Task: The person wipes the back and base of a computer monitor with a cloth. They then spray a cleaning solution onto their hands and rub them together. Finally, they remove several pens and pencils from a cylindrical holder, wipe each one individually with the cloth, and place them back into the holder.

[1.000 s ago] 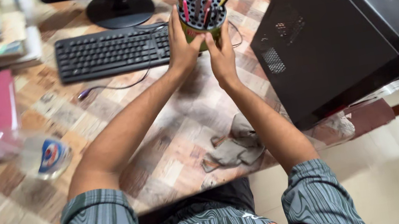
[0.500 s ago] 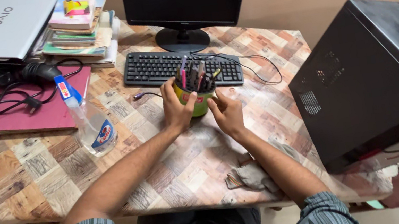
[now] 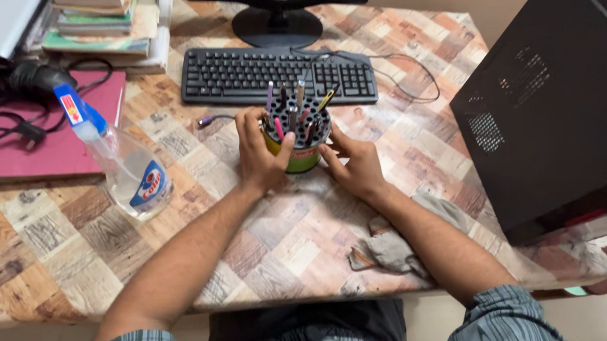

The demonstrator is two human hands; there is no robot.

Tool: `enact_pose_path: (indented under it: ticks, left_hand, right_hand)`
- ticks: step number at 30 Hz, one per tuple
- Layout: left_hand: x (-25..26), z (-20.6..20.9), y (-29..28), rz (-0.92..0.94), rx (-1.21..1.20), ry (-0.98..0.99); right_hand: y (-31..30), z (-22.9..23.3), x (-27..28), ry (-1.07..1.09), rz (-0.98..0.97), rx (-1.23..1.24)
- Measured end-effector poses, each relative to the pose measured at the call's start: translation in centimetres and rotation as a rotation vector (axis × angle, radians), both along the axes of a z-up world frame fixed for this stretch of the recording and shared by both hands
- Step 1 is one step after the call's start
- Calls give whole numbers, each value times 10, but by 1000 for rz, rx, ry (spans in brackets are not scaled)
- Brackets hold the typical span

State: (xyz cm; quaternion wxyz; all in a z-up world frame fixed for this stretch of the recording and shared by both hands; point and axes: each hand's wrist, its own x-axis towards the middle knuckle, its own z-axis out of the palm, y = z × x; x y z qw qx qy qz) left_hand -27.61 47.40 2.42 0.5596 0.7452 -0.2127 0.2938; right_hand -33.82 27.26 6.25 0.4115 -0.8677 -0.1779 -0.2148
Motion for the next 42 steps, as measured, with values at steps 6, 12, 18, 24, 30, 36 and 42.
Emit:
enact_pose_path:
  ticks: [6, 12, 18, 24, 30, 36, 42]
  left_hand:
    - [1, -9, 0, -44, 67, -48]
    - [3, -10, -1, -50, 121, -26]
    - [2, -9, 0, -96, 106, 23]
    - [8, -14, 4, -123, 73, 43]
    - [8, -13, 1, -165, 64, 32]
    - [9, -17, 2, -178, -12, 11]
    - [6, -9, 0, -147, -52, -13]
  right_hand:
    - [2, 2, -4, -22, 39, 9]
    - [5, 1, -4, -18, 16, 18]
    - [6, 2, -5, 0, 3, 14]
    - [4, -2, -3, 7, 7, 31]
    - [1, -8, 1, 46, -23, 16]
    - [2, -9, 2, 84, -13, 42]
    - [1, -9, 2, 48, -13, -34]
